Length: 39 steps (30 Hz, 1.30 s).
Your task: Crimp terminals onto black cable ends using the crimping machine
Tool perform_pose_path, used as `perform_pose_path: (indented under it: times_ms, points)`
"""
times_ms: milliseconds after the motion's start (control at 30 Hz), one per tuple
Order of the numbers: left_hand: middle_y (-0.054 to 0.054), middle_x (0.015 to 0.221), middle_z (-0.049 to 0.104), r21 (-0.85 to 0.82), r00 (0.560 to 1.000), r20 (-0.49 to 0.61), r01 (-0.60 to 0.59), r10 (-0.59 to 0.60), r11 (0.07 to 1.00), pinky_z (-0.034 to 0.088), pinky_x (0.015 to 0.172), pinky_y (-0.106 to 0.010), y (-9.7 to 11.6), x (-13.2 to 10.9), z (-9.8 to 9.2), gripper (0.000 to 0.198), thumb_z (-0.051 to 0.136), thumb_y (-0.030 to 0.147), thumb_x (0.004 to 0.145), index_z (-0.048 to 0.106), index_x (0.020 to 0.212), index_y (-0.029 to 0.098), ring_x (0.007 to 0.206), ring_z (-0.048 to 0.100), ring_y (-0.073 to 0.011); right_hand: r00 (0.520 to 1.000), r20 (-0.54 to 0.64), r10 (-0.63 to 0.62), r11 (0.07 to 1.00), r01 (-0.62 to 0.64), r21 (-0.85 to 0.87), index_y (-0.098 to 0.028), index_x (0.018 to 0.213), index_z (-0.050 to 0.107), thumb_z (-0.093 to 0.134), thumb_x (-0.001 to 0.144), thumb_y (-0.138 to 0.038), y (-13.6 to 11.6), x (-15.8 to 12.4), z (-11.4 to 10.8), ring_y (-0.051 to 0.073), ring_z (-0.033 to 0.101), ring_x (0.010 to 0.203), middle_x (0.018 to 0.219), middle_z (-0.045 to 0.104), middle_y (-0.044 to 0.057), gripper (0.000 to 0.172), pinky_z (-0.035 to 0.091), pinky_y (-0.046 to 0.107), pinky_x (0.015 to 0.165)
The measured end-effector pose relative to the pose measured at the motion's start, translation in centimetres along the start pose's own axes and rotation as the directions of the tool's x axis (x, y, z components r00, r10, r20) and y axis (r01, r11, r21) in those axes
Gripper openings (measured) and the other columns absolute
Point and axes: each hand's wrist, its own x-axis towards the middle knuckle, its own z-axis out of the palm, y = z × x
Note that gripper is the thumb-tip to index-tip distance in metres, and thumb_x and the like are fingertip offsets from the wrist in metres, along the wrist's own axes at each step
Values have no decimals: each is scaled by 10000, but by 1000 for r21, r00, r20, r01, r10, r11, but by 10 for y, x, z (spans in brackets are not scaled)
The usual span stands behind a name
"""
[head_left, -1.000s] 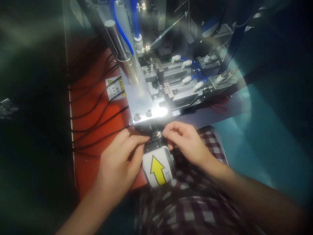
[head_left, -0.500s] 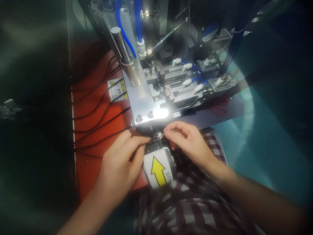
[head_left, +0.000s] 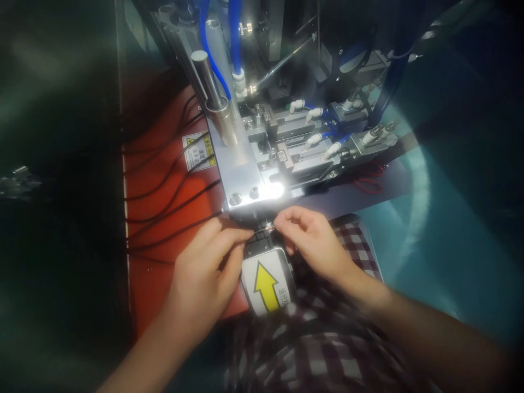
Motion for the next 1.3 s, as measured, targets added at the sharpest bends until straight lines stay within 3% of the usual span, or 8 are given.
perform_pose_path:
  times_ms: [233,333,433,600,733,1000,1200,1300]
  points:
    - [-12,897,612,-4,1000,-5,-8,8,1000,471,729,-187,0,1,0,191,531,66,887,668,959,178,837,594,-99,991,61,121,990,-117,-72,-153,719,601,571,850,-277,-12,3,-3,90,439,437,461,496,-52,183,365,228,490]
    - [-21,933,621,-20,1000,6,3,-3,1000,475,764,-194,0,0,-1,194,523,71,892,666,970,177,881,596,-108,996,-6,-88,973,85,-212,-158,838,645,587,853,-293,-12,0,-4,107,503,521,689,617,3,147,391,248,514]
    - [-25,962,624,-37,1000,11,5,-5,999,477,790,-200,-1,-1,0,199,518,75,896,663,983,180,915,597,-113,964,-21,-267,928,251,-274,-169,923,660,578,871,-284,-7,-3,-1,134,538,639,803,637,26,151,420,267,596]
    - [-29,991,626,-54,1000,11,4,-4,999,485,803,-219,-2,-1,1,204,513,85,900,660,991,192,941,601,-128,967,-39,-252,944,237,-228,-175,876,666,630,840,-300,-2,-1,5,125,443,555,598,483,-32,135,360,265,534]
    - [-29,967,627,-55,1000,16,13,-12,998,490,778,-227,-2,-1,0,204,511,90,900,660,988,198,912,603,-132,953,-75,-294,940,274,-203,-178,783,639,651,817,-266,-2,0,4,132,482,598,657,549,-5,95,380,266,558]
    - [-22,931,630,-25,1000,-2,-1,1,1000,493,757,-217,-1,0,0,195,509,95,904,664,968,195,874,606,-123,994,-21,-106,993,105,-45,-166,766,616,614,826,-290,1,0,0,131,516,651,730,598,12,139,400,249,570]
    - [-22,926,624,-28,1000,9,0,0,1000,490,758,-212,-1,0,0,197,516,87,898,667,975,187,876,603,-120,996,6,92,995,-92,39,-140,714,610,636,768,-296,-8,5,2,77,371,501,569,498,-41,167,278,221,473]
    - [-24,911,618,-22,1000,6,-2,2,1000,487,742,-205,-1,0,0,196,521,86,895,672,977,181,860,601,-118,982,82,168,980,-175,95,-150,618,561,615,762,-275,-12,10,0,57,289,446,490,393,-73,198,191,220,446]
